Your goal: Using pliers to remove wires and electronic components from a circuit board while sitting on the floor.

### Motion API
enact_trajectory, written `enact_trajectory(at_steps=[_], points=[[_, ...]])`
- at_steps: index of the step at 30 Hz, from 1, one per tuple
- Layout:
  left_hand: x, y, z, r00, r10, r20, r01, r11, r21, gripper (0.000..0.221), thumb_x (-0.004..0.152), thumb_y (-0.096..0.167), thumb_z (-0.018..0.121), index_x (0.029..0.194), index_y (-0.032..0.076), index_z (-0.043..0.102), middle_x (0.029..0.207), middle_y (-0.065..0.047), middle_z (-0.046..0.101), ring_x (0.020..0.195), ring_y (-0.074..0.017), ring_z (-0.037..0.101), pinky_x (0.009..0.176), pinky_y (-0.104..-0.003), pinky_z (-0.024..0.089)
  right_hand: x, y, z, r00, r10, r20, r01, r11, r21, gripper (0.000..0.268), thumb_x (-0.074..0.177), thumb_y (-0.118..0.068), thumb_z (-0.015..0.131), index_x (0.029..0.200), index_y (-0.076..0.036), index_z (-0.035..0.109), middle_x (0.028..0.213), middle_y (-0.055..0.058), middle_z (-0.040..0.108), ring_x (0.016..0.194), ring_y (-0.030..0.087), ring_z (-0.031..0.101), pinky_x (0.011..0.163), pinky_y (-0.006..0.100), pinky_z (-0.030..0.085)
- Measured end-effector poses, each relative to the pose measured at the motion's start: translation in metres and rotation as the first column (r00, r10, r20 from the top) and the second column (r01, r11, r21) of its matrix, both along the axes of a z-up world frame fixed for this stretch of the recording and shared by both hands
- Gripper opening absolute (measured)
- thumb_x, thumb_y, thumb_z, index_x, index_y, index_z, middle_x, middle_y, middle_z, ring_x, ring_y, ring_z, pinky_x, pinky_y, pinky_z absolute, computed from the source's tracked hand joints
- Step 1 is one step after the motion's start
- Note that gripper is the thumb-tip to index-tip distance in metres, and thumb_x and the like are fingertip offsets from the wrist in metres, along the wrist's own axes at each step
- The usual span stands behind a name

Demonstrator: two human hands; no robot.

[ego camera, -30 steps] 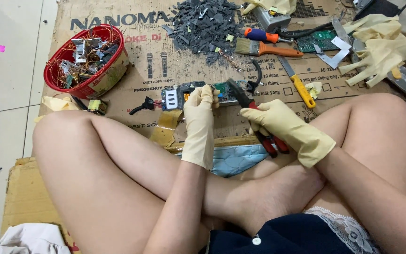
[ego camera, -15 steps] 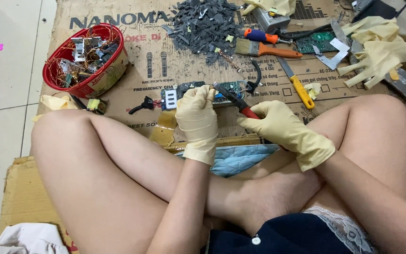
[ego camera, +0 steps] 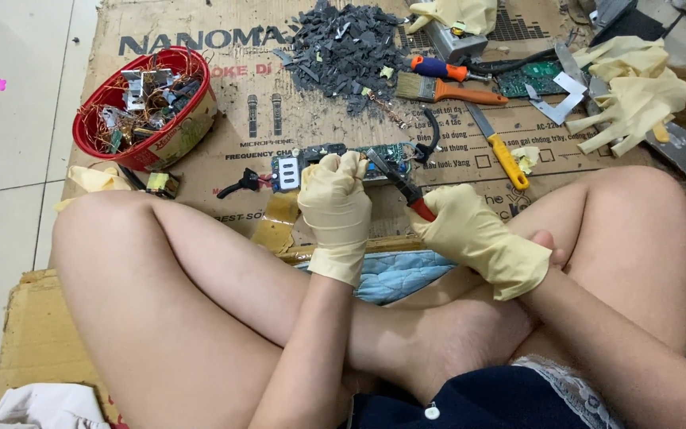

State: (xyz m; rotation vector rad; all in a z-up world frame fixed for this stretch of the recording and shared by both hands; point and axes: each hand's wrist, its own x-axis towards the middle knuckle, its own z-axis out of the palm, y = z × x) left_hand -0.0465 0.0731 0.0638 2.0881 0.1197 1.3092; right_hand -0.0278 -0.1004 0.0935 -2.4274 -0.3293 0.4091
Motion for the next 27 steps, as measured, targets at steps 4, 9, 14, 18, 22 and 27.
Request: enact_trajectory(at_steps=[4, 9, 14, 18, 22, 27], points=[[0.004, 0.003, -0.006, 0.998, -0.057, 0.032, 0.060, 0.995, -0.074, 0.032, 0.086, 0.005, 0.077, 0.063, 0.010, 0.055, 0.058, -0.002, 0.047, 0.053, -0.0262, 0.053, 0.059, -0.029, 0.043, 0.000, 0.007, -0.001, 0.997, -0.059, -0.052, 0.058, 0.998, -0.009, 0.036, 0.087, -0.032, 0.077, 0.059, -0.009, 0.071, 0.051, 0.007, 0.057, 0.052, 0.020, 0.062, 0.066, 0.034, 0.052], [0.011, 0.000, -0.023, 0.993, -0.114, 0.043, 0.121, 0.947, -0.299, 0.009, 0.086, 0.001, 0.076, 0.084, 0.010, 0.076, 0.069, -0.007, 0.062, 0.067, -0.0265, 0.063, 0.067, -0.032, 0.049, 0.000, 0.011, 0.017, 0.985, -0.067, -0.158, 0.074, 0.996, 0.043, 0.038, 0.085, -0.030, 0.073, 0.056, -0.007, 0.066, 0.043, 0.008, 0.055, 0.043, 0.022, 0.057, 0.058, 0.031, 0.049], [0.012, -0.005, -0.027, 0.988, -0.156, 0.020, 0.149, 0.882, -0.448, 0.008, 0.086, 0.002, 0.077, 0.089, 0.009, 0.078, 0.073, -0.008, 0.065, 0.073, -0.0224, 0.065, 0.074, -0.030, 0.050, 0.003, 0.008, 0.001, 0.982, -0.115, -0.151, 0.121, 0.992, 0.036, 0.038, 0.084, -0.036, 0.075, 0.056, -0.013, 0.065, 0.040, 0.004, 0.055, 0.041, 0.021, 0.061, 0.056, 0.028, 0.048], [0.014, -0.006, -0.030, 0.961, -0.275, -0.008, 0.203, 0.728, -0.655, 0.007, 0.092, 0.007, 0.074, 0.091, 0.011, 0.079, 0.079, -0.004, 0.067, 0.079, -0.0123, 0.063, 0.081, -0.030, 0.049, -0.001, 0.009, 0.005, 0.980, -0.154, -0.123, 0.168, 0.980, 0.107, 0.032, 0.085, -0.032, 0.075, 0.061, -0.012, 0.069, 0.047, 0.003, 0.058, 0.053, 0.016, 0.060, 0.066, 0.026, 0.049], [0.017, -0.004, -0.039, 0.956, -0.293, -0.012, 0.207, 0.702, -0.681, 0.006, 0.093, 0.011, 0.074, 0.096, 0.009, 0.079, 0.085, -0.007, 0.070, 0.086, -0.0145, 0.065, 0.089, -0.032, 0.050, 0.015, -0.006, -0.029, 0.997, -0.071, 0.028, 0.068, 0.993, 0.095, 0.020, 0.080, -0.031, 0.080, 0.068, -0.017, 0.075, 0.067, 0.006, 0.064, 0.070, 0.021, 0.069, 0.081, 0.034, 0.053], [0.020, 0.005, -0.050, 0.940, -0.331, -0.085, 0.202, 0.739, -0.643, 0.007, 0.091, 0.017, 0.077, 0.096, 0.013, 0.081, 0.087, -0.005, 0.072, 0.092, -0.0161, 0.069, 0.095, -0.033, 0.050, 0.011, -0.006, -0.027, 0.920, 0.179, 0.349, -0.211, 0.976, 0.054, 0.025, 0.081, -0.018, 0.074, 0.064, -0.002, 0.065, 0.068, 0.019, 0.064, 0.081, 0.040, 0.067, 0.092, 0.045, 0.051]])
